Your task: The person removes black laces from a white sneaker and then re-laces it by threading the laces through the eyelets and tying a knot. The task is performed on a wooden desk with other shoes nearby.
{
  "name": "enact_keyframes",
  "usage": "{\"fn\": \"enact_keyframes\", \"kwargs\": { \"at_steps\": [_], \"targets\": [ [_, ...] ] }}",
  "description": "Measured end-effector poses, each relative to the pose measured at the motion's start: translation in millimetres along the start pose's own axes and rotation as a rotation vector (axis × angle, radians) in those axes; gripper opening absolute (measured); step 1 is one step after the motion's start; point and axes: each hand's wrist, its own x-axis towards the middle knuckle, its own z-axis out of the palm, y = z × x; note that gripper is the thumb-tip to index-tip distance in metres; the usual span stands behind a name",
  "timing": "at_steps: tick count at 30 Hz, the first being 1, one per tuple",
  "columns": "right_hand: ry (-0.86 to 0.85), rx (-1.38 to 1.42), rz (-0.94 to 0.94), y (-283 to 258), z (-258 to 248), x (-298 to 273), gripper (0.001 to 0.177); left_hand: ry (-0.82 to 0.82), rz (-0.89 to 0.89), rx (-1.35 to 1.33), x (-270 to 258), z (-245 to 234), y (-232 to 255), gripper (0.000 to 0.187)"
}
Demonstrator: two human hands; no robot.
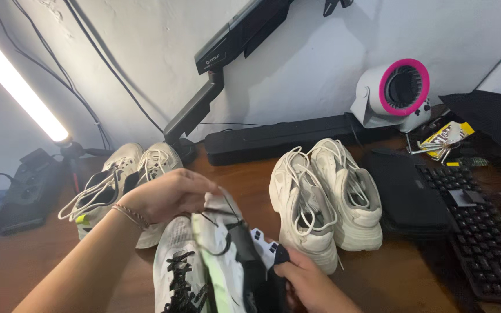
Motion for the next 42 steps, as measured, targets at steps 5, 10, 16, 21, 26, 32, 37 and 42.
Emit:
{"fn": "enact_keyframes", "kwargs": {
  "at_steps": [5,10,16,21,26,32,37,42],
  "targets": [
    [0.143,0.142,0.081,-11.5,11.6,-1.8,0.049,0.020,0.207,-0.554,-8.9,-3.7,-0.4,0.031],
    [0.016,0.048,0.031,-6.1,4.7,0.6,0.056,0.110,0.109,-0.267,-17.4,-10.5,7.8,0.031],
    [0.019,-0.030,-0.039,7.9,-9.6,13.2,0.044,0.186,0.296,-0.606,-15.9,-18.3,13.0,0.031],
    [0.017,0.043,0.029,6.5,-15.7,11.4,0.059,0.036,-0.012,-0.155,-23.0,-37.0,15.8,0.033],
    [0.054,0.080,-0.001,-1.0,-9.5,6.2,0.061,0.316,0.330,-0.454,-27.8,-56.1,10.0,0.016],
    [-0.022,0.027,0.017,-3.4,-10.8,5.7,0.061,0.449,0.087,0.829,-18.8,-61.1,-5.6,0.016],
    [-0.069,-0.089,-0.066,9.4,-6.7,16.2,0.061,0.793,0.403,1.608,-5.4,17.8,-29.2,0.015],
    [-0.042,-0.073,0.006,15.5,-4.2,20.4,0.052,0.223,0.325,1.720,5.5,102.5,-36.3,0.011]
  ]
}}
